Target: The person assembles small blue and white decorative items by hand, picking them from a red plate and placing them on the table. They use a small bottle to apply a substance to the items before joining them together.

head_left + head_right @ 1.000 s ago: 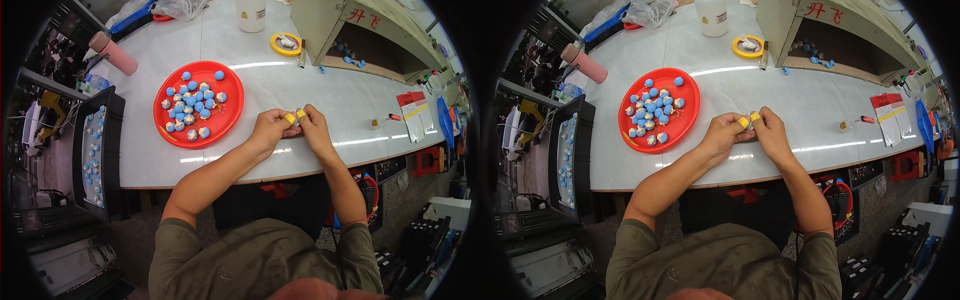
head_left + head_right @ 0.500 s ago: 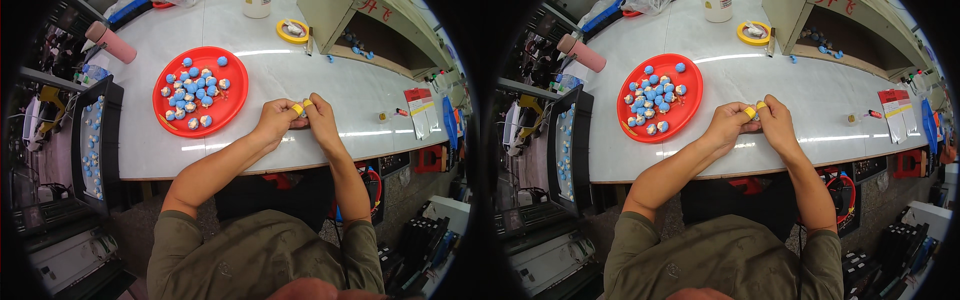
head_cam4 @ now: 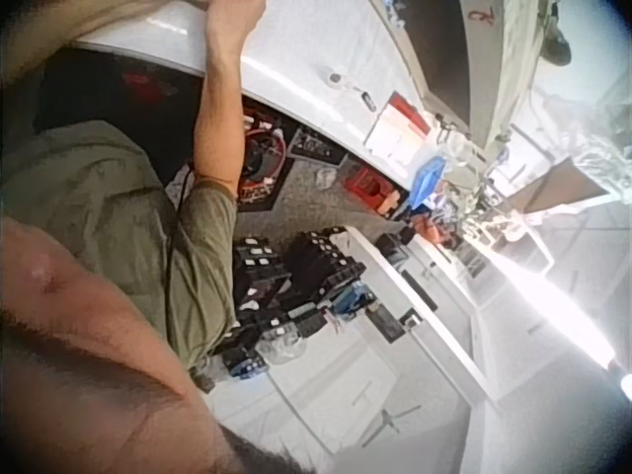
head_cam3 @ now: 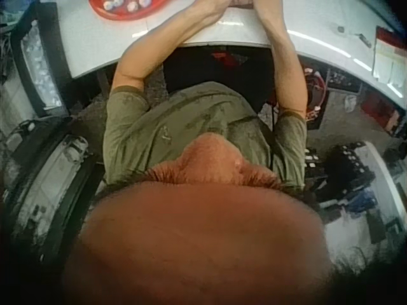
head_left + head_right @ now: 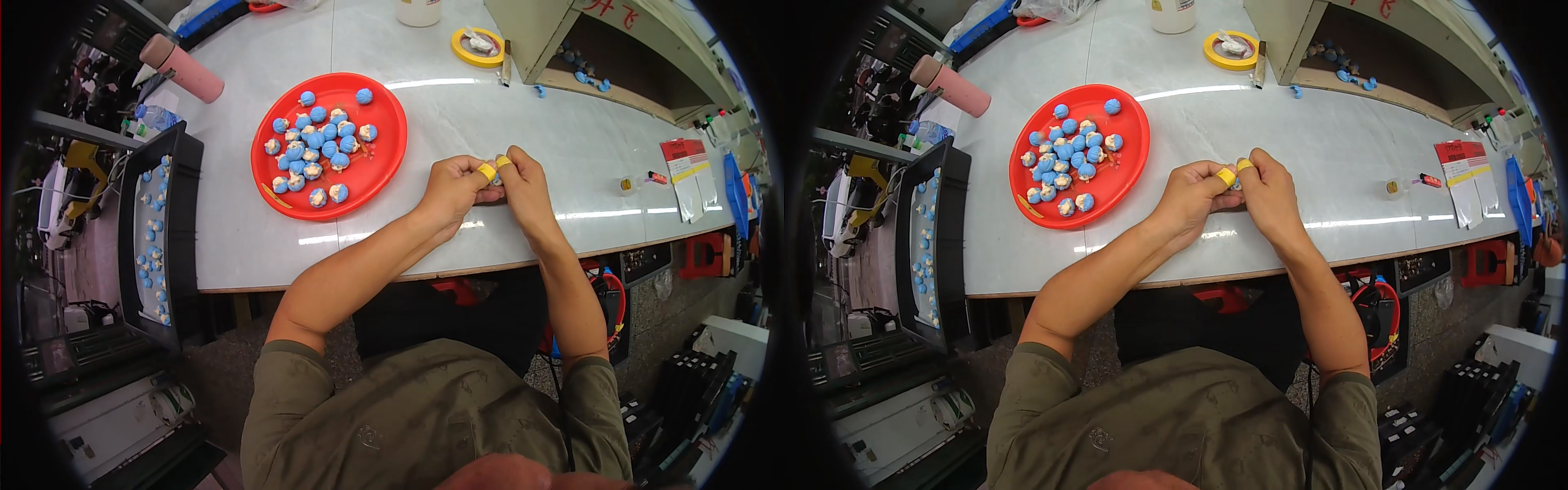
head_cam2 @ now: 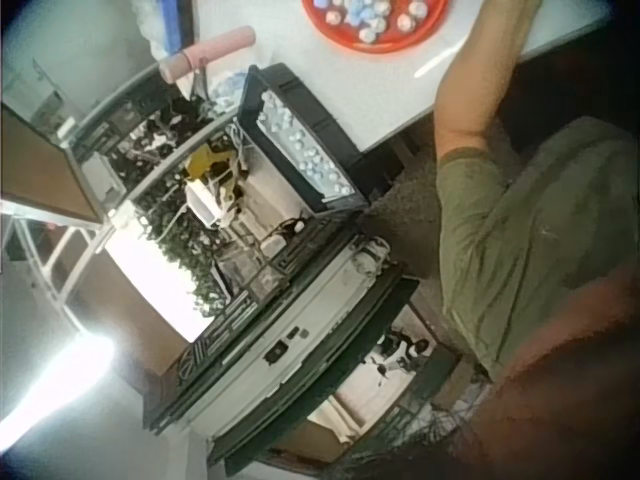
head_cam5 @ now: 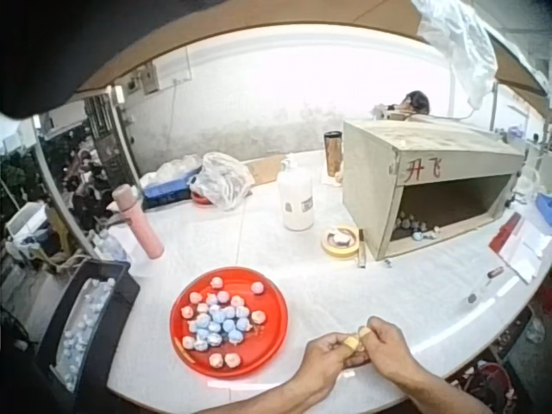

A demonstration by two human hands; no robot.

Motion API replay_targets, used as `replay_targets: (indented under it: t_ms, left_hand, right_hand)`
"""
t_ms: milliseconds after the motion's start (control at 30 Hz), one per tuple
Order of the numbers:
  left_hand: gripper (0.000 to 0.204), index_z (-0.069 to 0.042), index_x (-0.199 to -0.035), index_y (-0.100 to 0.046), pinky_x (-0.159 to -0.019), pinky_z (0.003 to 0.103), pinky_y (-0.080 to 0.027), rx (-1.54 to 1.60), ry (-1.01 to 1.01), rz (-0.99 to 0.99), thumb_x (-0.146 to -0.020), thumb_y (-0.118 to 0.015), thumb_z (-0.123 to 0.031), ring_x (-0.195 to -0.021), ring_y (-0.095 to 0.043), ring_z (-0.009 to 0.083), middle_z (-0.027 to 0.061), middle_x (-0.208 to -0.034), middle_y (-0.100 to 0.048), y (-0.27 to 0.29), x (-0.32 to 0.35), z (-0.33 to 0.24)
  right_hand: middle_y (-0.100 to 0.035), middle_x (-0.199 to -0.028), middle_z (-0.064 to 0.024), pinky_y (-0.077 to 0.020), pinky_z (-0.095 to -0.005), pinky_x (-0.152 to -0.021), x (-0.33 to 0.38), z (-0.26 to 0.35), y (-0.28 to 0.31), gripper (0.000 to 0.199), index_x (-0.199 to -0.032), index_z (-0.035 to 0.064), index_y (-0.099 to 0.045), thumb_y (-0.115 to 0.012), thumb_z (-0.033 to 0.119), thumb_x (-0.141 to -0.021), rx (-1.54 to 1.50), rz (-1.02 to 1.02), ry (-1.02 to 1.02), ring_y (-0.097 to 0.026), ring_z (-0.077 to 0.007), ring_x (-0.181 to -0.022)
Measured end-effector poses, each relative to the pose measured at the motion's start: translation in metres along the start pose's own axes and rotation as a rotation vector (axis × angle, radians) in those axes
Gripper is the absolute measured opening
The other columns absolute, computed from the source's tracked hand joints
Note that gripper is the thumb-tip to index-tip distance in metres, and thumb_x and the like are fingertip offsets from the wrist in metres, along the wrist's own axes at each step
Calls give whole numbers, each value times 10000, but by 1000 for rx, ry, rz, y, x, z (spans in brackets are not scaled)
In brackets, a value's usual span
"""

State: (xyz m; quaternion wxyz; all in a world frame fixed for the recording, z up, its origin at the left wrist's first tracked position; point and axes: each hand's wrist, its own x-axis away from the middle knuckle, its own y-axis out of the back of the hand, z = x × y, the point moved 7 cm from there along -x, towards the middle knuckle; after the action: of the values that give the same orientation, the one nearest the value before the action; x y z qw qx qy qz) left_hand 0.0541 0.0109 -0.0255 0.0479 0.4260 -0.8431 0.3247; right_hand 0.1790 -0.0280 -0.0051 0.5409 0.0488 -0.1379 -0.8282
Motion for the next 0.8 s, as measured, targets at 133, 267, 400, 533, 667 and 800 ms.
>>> replay_targets:
  t_ms: [133, 267, 400, 533, 667, 800]
  left_hand:
    - [153, 11, -1027, -645, -838, 302, -592, -7, -4, -18, -1009, -624, -139, -897, -694, 185, 106, -1029, -677, -1, 1, -2]
    - [174, 8, -1075, -626, -866, 296, -588, 26, -8, -31, -1014, -623, -155, -943, -691, 192, 111, -1061, -671, 1, -2, -3]
    - [198, 4, -1130, -605, -909, 286, -581, 46, -101, -47, -1022, -614, -161, -998, -685, 193, 104, -1102, -667, 1, -5, -5]
    - [215, 6, -1179, -598, -934, 282, -578, 65, -60, 2, -1023, -609, -142, -1042, -680, 178, 101, -1158, -665, -4, -3, -6]
    - [252, 16, -1229, -592, -918, 266, -580, -56, -92, 94, -1013, -618, -110, -1056, -681, 165, 104, -1177, -672, -7, -3, -6]
    - [260, 43, -1215, -609, -860, 253, -595, -191, -84, 139, -994, -641, -90, -998, -706, 163, 116, -1128, -697, -12, 0, -10]
  right_hand:
    - [-448, -649, -14, -362, -303, -557, 0, 0, 2, 295, -746, 23, -461, -558, 186, -973, 0, -37, -2, -393, -90, -637]
    - [-502, -703, 10, -387, -259, -588, 6, 4, 5, 267, -812, 19, -521, -596, 206, -988, -230, -72, -74, -441, -63, -658]
    - [-542, -777, 29, -409, -207, -621, 16, 7, 10, 149, -982, -9, -590, -650, 127, -966, -211, -91, 68, -481, -32, -693]
    - [-600, -857, 10, -414, -194, -589, 14, 5, 17, 216, -1116, -1, -572, -671, 99, -952, -318, 27, 67, -519, -27, -681]
    - [-620, -925, -11, -440, -203, -584, 14, 8, 31, 223, -1148, 23, -561, -653, 129, -975, -287, 207, -21, -561, -46, -682]
    - [-628, -950, -25, -479, -214, -622, 14, 1, 36, 212, -1156, 32, -559, -637, 134, -987, -290, 275, 41, -598, -62, -720]
